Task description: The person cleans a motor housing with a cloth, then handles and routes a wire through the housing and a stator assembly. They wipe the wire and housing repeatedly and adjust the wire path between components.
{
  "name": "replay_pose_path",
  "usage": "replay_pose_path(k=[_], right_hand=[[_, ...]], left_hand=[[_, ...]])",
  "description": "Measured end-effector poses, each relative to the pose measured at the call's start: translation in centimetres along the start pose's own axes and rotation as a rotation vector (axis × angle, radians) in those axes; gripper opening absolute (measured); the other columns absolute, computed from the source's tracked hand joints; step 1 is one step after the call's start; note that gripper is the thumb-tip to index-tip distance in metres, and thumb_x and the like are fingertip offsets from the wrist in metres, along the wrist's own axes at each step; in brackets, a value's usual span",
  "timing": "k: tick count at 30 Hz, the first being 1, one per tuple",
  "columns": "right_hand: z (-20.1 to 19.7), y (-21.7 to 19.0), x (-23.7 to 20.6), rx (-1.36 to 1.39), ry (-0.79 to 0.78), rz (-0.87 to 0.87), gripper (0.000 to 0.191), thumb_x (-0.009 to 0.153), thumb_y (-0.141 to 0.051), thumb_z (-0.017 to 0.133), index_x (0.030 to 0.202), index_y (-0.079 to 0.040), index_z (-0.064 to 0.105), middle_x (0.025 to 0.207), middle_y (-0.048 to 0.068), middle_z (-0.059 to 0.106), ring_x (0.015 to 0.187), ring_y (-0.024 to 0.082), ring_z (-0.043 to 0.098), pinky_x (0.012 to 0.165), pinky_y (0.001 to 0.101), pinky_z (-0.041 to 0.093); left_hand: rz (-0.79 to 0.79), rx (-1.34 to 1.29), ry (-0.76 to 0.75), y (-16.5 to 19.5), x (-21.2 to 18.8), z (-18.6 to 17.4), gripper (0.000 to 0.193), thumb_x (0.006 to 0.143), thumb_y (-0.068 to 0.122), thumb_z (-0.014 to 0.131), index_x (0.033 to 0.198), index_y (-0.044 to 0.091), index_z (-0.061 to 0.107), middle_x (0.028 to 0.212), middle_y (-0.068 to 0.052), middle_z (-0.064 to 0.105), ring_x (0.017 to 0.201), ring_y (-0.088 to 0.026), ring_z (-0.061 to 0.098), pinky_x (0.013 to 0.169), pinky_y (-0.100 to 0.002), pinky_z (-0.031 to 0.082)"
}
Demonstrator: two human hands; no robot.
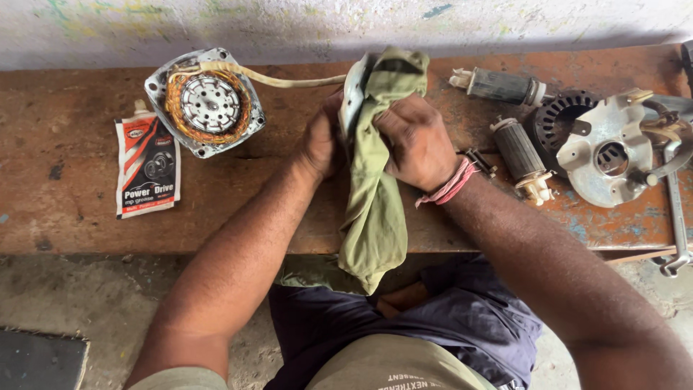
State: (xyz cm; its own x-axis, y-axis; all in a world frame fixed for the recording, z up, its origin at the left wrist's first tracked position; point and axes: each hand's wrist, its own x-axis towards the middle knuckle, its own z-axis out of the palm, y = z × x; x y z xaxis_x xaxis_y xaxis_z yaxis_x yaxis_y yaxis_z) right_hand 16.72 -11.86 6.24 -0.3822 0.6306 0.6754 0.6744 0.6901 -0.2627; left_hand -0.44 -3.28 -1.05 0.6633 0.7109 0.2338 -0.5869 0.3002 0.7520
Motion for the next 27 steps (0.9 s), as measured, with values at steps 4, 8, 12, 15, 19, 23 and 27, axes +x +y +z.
replay_pose_path(k=[4,8,12,15,19,23,27], right_hand=[[1.0,0.4,0.1,0.159,0.154,0.134,0.023,0.095,-0.013,0.078,0.116,-0.003,0.074,0.109,0.015,0.076,0.102,0.031,0.076,0.089,0.0396,0.061],[1.1,-0.1,0.3,0.261,0.267,0.219,0.022,0.097,-0.014,0.077,0.113,0.000,0.071,0.102,0.015,0.078,0.094,0.025,0.080,0.083,0.0348,0.062],[0.7,0.0,0.4,0.473,0.267,0.335,0.020,0.099,-0.013,0.074,0.110,0.004,0.073,0.098,0.013,0.080,0.087,0.023,0.078,0.081,0.0347,0.063],[0.8,1.2,0.1,0.770,0.194,0.520,0.021,0.101,-0.015,0.067,0.106,0.005,0.073,0.096,0.013,0.079,0.083,0.019,0.076,0.076,0.0339,0.064],[1.3,3.4,-0.8,0.717,0.115,0.612,0.022,0.099,-0.014,0.059,0.107,0.002,0.072,0.095,0.011,0.077,0.083,0.017,0.076,0.076,0.0313,0.062],[-0.2,6.6,-2.3,1.137,0.363,0.408,0.028,0.108,-0.018,0.052,0.100,0.001,0.071,0.091,0.011,0.072,0.071,0.020,0.067,0.068,0.0308,0.054],[-1.0,8.9,-3.8,0.464,0.627,0.322,0.028,0.113,-0.022,0.052,0.104,0.000,0.067,0.097,0.009,0.065,0.083,0.018,0.062,0.073,0.0300,0.051]], left_hand=[[0.048,-0.003,0.018,0.0,0.0,-0.4,0.069,0.097,0.057,0.067,0.140,0.003,0.059,0.130,-0.010,0.067,0.121,-0.020,0.063,0.109,-0.038,0.052],[0.142,0.065,-0.022,0.9,-0.1,0.8,0.072,0.101,0.053,0.070,0.143,-0.004,0.055,0.131,-0.014,0.065,0.121,-0.022,0.063,0.109,-0.039,0.052],[0.239,0.214,-0.079,2.2,-0.1,2.3,0.090,0.092,0.055,0.073,0.158,0.002,0.043,0.151,-0.014,0.058,0.135,-0.021,0.059,0.122,-0.038,0.047],[0.248,0.293,-0.082,2.5,0.1,2.9,0.097,0.089,0.056,0.077,0.160,0.002,0.039,0.153,-0.016,0.056,0.138,-0.025,0.058,0.125,-0.042,0.047],[0.177,0.093,-0.167,2.4,0.4,2.3,0.096,0.089,0.063,0.068,0.161,0.006,0.040,0.155,-0.016,0.055,0.141,-0.026,0.056,0.125,-0.045,0.046],[0.083,-0.175,-0.183,2.3,0.4,1.0,0.092,0.092,0.070,0.054,0.160,0.008,0.043,0.156,-0.016,0.054,0.142,-0.029,0.055,0.123,-0.047,0.046],[-0.009,-0.264,-0.037,1.9,0.4,0.0,0.088,0.096,0.069,0.047,0.155,0.005,0.046,0.150,-0.019,0.056,0.138,-0.034,0.057,0.120,-0.053,0.048]])
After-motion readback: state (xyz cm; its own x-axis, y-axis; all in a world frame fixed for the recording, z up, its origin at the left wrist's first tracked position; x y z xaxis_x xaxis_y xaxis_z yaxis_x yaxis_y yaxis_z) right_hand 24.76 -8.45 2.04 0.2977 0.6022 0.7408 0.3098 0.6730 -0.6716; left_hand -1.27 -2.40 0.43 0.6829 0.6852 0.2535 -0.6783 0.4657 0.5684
